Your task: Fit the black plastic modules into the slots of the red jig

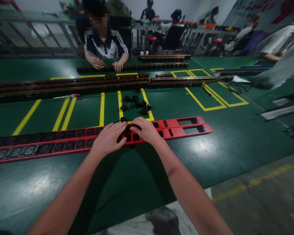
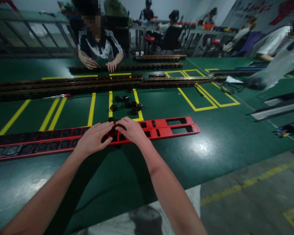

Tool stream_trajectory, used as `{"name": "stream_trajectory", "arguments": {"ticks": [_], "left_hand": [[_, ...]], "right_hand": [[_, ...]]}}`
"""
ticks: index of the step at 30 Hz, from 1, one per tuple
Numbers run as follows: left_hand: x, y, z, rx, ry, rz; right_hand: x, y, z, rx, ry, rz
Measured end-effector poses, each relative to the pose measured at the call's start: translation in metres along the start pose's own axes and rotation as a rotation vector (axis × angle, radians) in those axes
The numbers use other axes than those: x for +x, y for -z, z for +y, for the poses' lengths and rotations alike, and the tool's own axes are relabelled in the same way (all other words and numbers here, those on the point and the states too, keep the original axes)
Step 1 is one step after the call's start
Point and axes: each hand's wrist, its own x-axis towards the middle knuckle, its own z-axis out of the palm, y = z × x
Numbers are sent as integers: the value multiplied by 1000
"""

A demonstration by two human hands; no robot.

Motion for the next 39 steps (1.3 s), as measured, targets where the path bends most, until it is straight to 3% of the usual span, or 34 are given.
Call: {"name": "stream_trajectory", "arguments": {"ticks": [7,16,25,32,39], "left_hand": [[0,0,0,37,-1,17],[0,0,0,55,-12,2],[0,0,0,1,3,17],[0,0,1,29,2,20],[0,-1,1,24,11,19]], "right_hand": [[-2,-2,1,78,53,49],[-1,2,-6,-99,-61,-98],[0,-1,-3,-152,16,-91],[2,1,-9,-248,-25,-174],[0,0,-9,-209,-32,-146]]}}
